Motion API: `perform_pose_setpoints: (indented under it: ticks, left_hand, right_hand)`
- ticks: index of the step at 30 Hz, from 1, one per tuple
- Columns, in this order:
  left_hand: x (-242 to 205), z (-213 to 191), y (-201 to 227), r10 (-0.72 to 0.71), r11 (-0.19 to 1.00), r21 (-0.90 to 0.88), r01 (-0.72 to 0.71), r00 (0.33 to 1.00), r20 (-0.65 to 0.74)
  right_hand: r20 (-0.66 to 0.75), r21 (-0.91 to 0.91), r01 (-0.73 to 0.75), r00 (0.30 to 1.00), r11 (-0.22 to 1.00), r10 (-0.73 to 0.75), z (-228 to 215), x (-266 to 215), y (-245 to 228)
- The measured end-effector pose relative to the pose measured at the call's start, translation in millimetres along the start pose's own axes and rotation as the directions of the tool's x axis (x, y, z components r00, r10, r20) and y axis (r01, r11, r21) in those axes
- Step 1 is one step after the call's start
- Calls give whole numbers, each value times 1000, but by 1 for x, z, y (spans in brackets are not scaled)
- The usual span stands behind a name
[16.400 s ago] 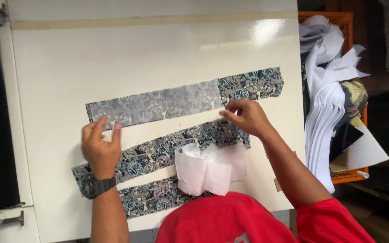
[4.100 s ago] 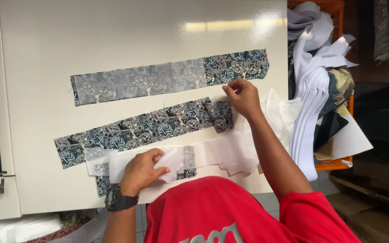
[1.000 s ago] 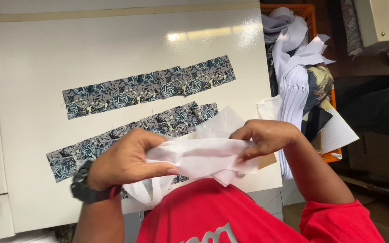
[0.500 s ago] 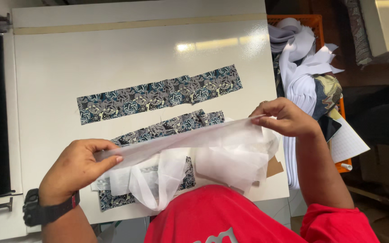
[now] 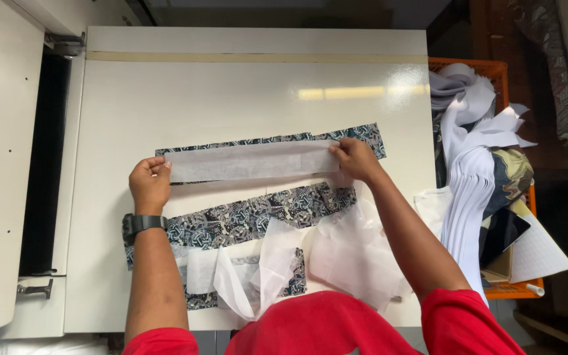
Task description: The person arranges patterned fabric strips and white fabric pieces on a white worktable. They pick up, unfold, and place the pieces in rows, then smooth them flat. The person handles the fabric by hand without visible tools.
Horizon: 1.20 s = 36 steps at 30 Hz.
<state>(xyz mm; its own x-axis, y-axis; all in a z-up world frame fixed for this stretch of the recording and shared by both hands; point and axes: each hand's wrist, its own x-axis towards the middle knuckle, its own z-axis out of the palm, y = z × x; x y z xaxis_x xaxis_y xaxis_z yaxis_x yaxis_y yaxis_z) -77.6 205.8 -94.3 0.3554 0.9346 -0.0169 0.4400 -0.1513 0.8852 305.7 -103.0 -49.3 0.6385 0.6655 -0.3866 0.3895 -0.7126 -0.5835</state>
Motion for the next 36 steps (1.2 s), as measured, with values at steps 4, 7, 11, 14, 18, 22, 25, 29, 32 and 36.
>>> perform_pose_setpoints:
  ticks: [4, 7, 11, 14, 18, 22, 25, 29, 32, 36]
  left_hand:
    - [2, 27, -11, -45, 937, 341, 75, 995, -94]
    - [-5, 41, -8, -55, 904, 420, 83, 995, -79]
    - [-11, 58, 2, -26, 887, 460, 42, 999, -40]
    - [-11, 64, 8, 34, 886, 464, -19, 999, -25]
    - [-10, 61, 8, -29, 908, 418, 39, 999, -30]
    - [-8, 52, 4, -22, 907, 419, 49, 997, -69]
    - [-4, 48, 3, -38, 913, 402, 73, 995, -95]
    - [-3, 46, 3, -84, 918, 381, 113, 992, -91]
    - [-3, 48, 5, -84, 928, 359, 103, 994, -66]
    - [-4, 40, 8, -112, 893, 428, 137, 990, -84]
  right_hand:
    - [-75, -213, -91, 994, 973, 76, 13, 19, -9]
    - [-121, -246, -119, 988, 962, 92, 11, 24, -3]
    - [-139, -266, -180, 979, 947, 148, -5, 32, 12]
    - [-152, -162, -205, 972, 965, 180, -18, 35, 24]
    - [-233, -114, -222, 953, 968, 192, -28, 38, 40]
    - [-268, -96, -230, 943, 968, 197, -32, 40, 51]
    - [-285, -125, -208, 944, 970, 166, -32, 40, 46]
    - [-259, -149, -226, 949, 963, 182, -23, 31, 24]
    - [-209, -205, -174, 969, 963, 131, -7, 28, 6]
    - [-178, -299, -170, 977, 939, 120, 6, 29, -16]
